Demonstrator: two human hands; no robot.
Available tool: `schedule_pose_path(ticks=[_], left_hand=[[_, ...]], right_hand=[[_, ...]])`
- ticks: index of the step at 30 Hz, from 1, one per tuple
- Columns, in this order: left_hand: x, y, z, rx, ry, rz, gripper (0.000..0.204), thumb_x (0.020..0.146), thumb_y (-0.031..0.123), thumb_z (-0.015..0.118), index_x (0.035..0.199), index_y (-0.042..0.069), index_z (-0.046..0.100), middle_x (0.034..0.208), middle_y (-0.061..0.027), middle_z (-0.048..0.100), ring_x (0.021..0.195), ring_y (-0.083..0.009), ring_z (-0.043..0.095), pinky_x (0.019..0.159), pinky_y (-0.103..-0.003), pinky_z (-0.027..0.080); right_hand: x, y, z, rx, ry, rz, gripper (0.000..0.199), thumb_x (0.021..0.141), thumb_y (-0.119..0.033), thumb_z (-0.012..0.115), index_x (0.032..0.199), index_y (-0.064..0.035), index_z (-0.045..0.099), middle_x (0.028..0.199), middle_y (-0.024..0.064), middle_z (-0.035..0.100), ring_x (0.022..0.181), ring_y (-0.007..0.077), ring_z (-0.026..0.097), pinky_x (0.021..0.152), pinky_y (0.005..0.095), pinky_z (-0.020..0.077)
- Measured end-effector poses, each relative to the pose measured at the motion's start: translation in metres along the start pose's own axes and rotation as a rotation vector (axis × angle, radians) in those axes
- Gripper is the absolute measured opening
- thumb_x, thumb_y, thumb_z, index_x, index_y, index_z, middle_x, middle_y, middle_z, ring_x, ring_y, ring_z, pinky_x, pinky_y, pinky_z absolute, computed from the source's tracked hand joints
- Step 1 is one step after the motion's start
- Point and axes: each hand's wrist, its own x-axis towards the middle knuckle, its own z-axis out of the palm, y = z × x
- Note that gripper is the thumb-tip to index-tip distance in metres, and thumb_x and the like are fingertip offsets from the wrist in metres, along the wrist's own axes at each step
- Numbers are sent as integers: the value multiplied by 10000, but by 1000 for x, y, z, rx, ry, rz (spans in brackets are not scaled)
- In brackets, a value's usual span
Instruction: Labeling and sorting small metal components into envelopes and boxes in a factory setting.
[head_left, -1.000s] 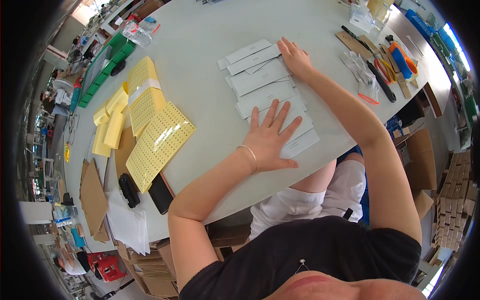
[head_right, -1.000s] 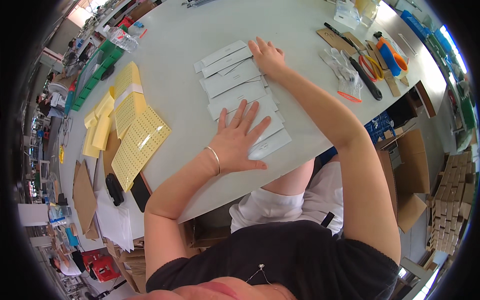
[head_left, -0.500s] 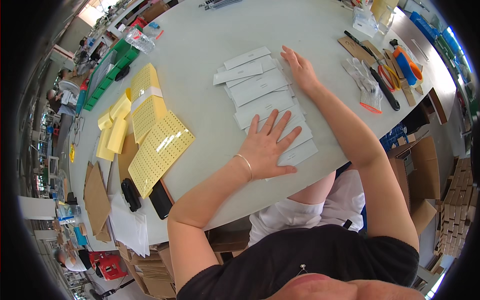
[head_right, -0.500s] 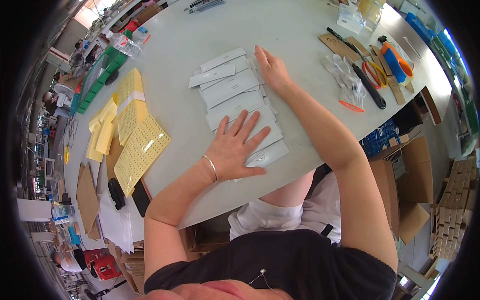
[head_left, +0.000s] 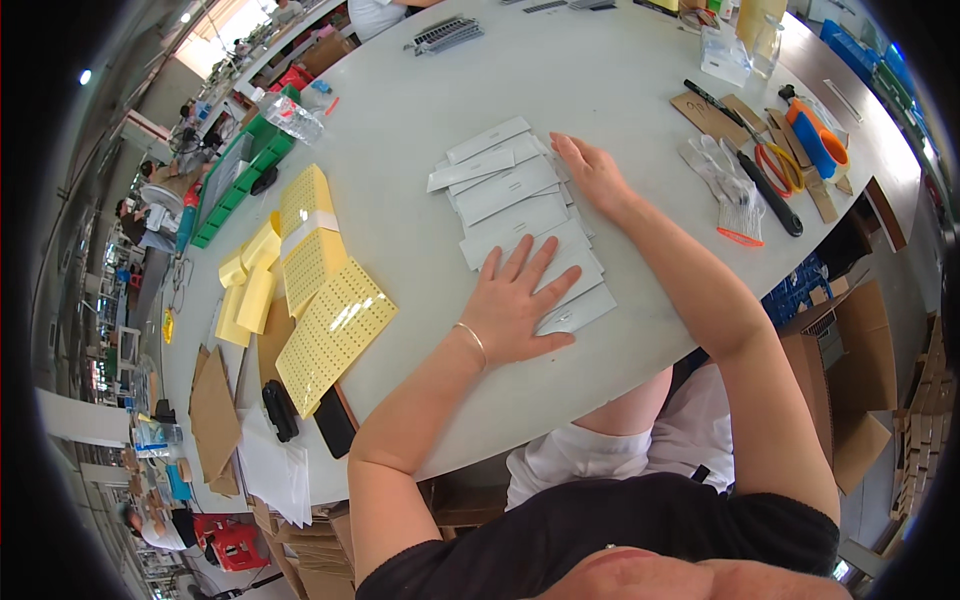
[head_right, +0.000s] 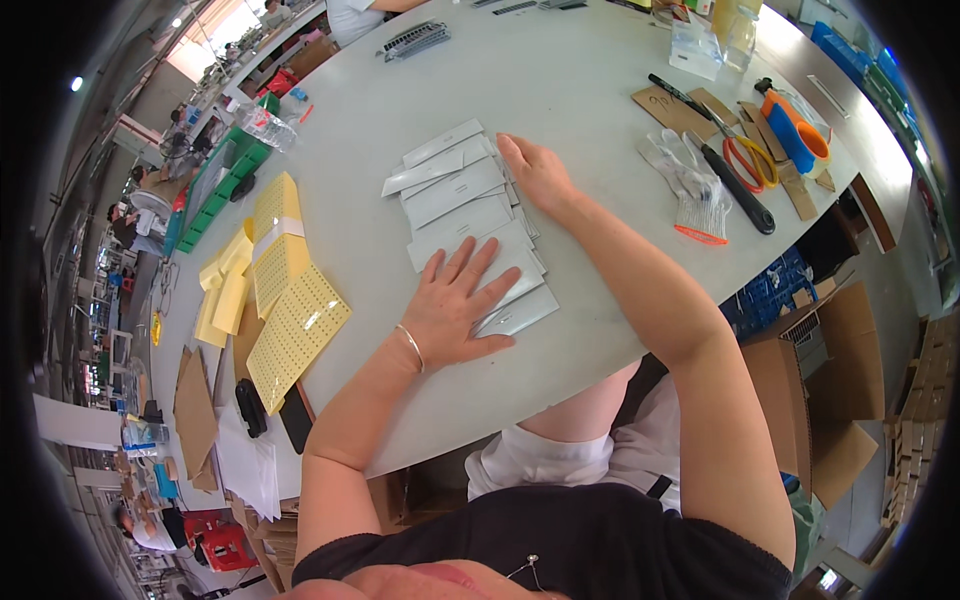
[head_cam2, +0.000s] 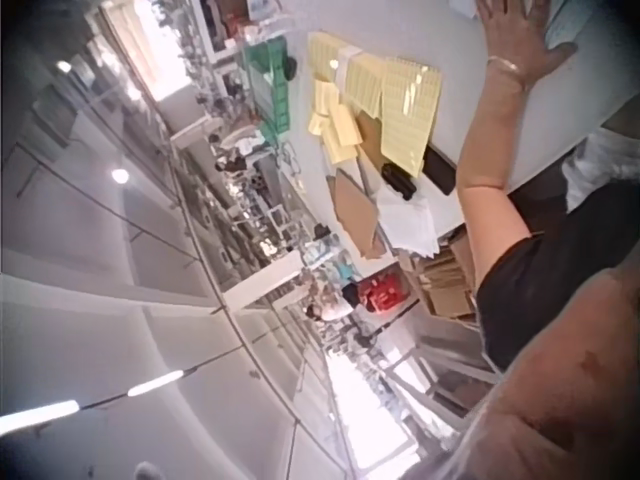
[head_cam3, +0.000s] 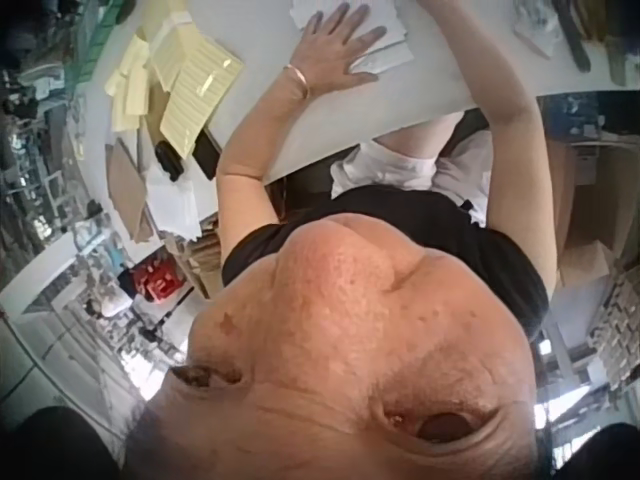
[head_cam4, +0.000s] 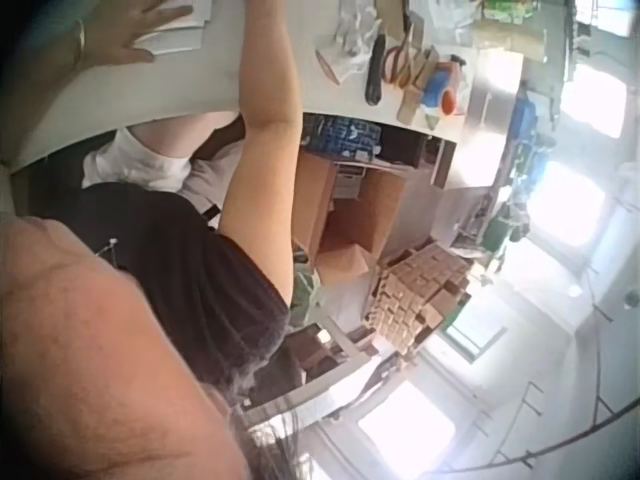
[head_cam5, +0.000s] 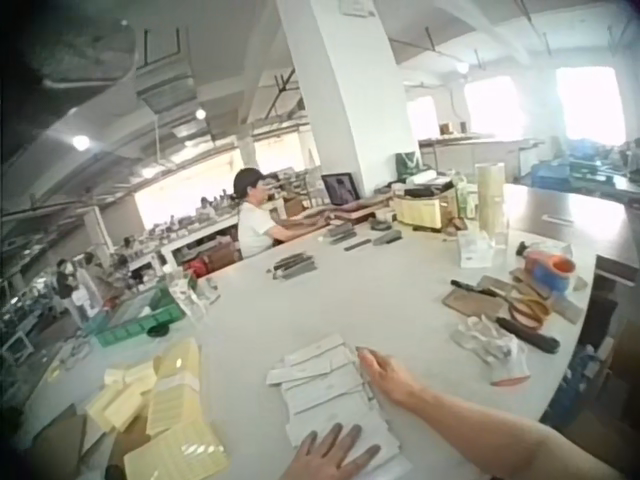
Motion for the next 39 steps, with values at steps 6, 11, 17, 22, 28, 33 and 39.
schedule_pose_path(ticks=[6,11,17,22,28,33,39], left_hand=[[-2,2,4,16,179,59,684,735,533,637,1302,188,475,1411,-164,365,1209,-376,436,940,-536,341],[-6,7,6,27,191,64,651,744,498,646,1280,162,493,1382,-138,411,1215,-342,440,961,-533,328],[-8,24,13,85,321,124,459,734,331,703,1138,149,581,1311,-81,505,1205,-286,471,998,-489,312],[-17,47,19,191,361,278,305,760,244,670,1035,126,611,1240,-71,562,1206,-257,482,1008,-493,312],[-73,75,-3,-63,-57,248,560,767,343,654,1249,102,501,1389,-130,413,1312,-283,361,1048,-510,263],[-102,78,-8,-114,-252,162,753,751,380,662,1383,116,349,1480,-152,254,1350,-323,283,1057,-508,246],[-107,77,0,-88,-191,158,698,764,217,633,1378,60,340,1474,-140,277,1356,-283,289,1057,-480,262]], right_hand=[[-1,0,0,-56,3,-26,515,958,-438,381,1256,-43,524,1182,175,594,1133,284,541,954,346,408],[1,4,0,-53,43,-61,499,954,-429,402,1231,-38,542,1140,176,615,1095,288,565,928,348,427],[4,10,0,24,61,-40,475,948,-419,427,1187,-35,573,1060,184,642,1017,281,602,871,350,456],[7,13,1,66,59,-41,450,946,-404,440,1174,-44,584,1039,182,646,993,277,606,854,351,461],[6,11,0,102,70,-35,438,944,-394,444,1162,-43,590,991,169,654,949,273,610,831,351,463],[5,10,-1,117,38,4,437,942,-392,442,1160,-43,590,963,164,655,926,278,611,811,357,465],[11,15,4,85,96,-50,446,929,-407,453,1136,-41,600,954,156,656,912,276,611,799,358,464]])
